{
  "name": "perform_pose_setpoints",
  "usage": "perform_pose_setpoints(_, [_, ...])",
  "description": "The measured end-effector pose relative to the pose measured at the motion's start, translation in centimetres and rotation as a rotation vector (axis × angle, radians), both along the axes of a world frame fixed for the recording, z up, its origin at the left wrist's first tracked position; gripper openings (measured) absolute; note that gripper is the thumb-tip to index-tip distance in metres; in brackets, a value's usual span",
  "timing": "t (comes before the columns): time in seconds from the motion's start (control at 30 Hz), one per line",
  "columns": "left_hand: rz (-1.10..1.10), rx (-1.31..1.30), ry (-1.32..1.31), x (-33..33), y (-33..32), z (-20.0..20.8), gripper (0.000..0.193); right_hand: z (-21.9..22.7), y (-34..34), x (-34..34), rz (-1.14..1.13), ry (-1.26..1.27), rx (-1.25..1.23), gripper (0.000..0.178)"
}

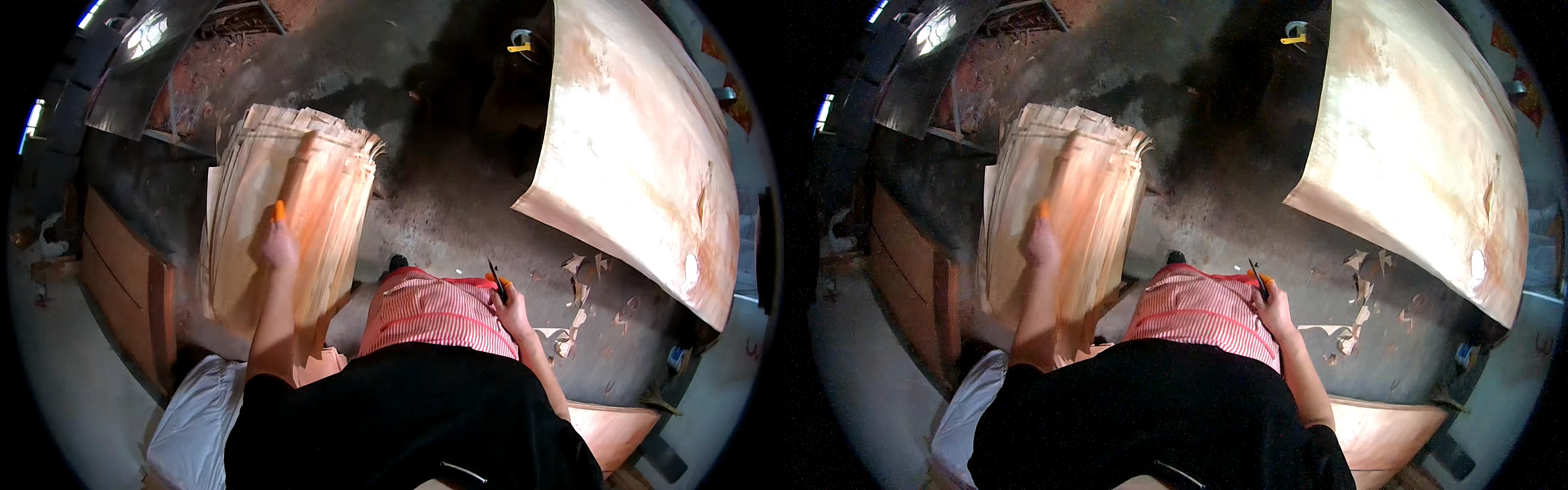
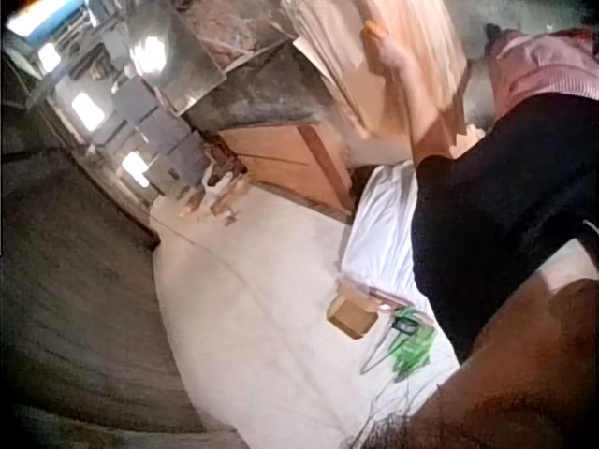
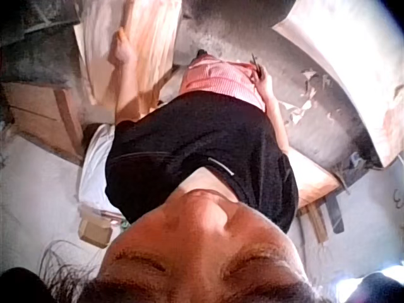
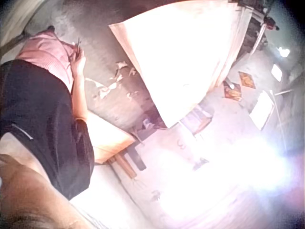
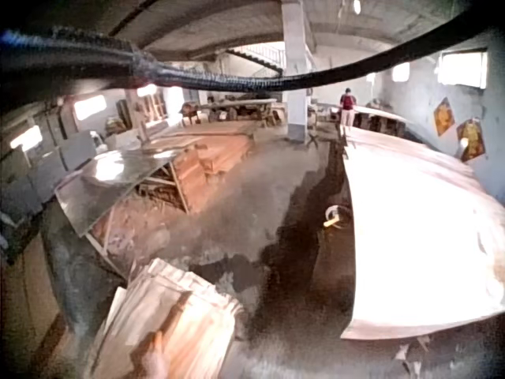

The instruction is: The person uses a utility knife and a straightedge to cut shapes from thin plywood sheets on a large workbench. They repeatedly pick up sheets, align them, trace or cut along straight lines, and remove cut pieces.

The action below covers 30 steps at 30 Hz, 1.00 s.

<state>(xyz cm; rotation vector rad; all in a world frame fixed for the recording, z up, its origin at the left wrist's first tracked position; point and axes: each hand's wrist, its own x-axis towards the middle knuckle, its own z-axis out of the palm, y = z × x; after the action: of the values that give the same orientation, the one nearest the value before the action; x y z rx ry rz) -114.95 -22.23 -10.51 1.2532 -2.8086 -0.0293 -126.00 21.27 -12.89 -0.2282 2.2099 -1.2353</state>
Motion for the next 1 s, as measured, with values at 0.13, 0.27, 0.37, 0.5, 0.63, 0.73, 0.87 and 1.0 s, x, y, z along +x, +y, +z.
perform_pose_setpoints(0.13, [-0.166, 0.033, -0.154, -0.7, 1.1, -5.2, 0.066, 0.3, -0.4, 0.1, 0.094, 0.046, 0.089, 0.028])
perform_pose_setpoints(0.27, [-0.14, 0.18, -0.178, -1.3, 1.9, -4.7, 0.065, -0.9, 0.9, 1.0, 0.053, 0.046, 0.073, 0.03])
perform_pose_setpoints(0.37, [-0.141, 0.071, -0.164, -1.7, 3.3, -2.6, 0.062, -1.5, 2.5, 1.5, -0.069, -0.083, 0.011, 0.032])
perform_pose_setpoints(0.5, [-0.273, 0.11, -0.112, -4.2, 8.1, 1.4, 0.054, 0.4, 4.8, 0.3, 0.067, 0.022, 0.023, 0.032])
perform_pose_setpoints(0.63, [-0.565, 0.244, 0.058, -4.6, 14.2, -4.1, 0.055, -0.7, 9.5, -0.9, 0.178, 0.142, 0.132, 0.028])
perform_pose_setpoints(0.73, [-0.805, 0.43, 0.029, -7.5, 22.4, -4.2, 0.054, 0.0, 15.4, -1.3, 0.056, 0.188, 0.117, 0.026])
perform_pose_setpoints(0.87, [-0.991, 0.484, -0.184, -12.2, 31.7, -4.1, 0.051, -2.2, 24.7, 0.2, -0.187, 0.249, 0.155, 0.025])
perform_pose_setpoints(1.0, [-1.186, 0.502, -0.241, -17.1, 40.1, -4.0, 0.046, -0.9, 32.7, 2.0, -0.543, 0.123, 0.108, 0.022])
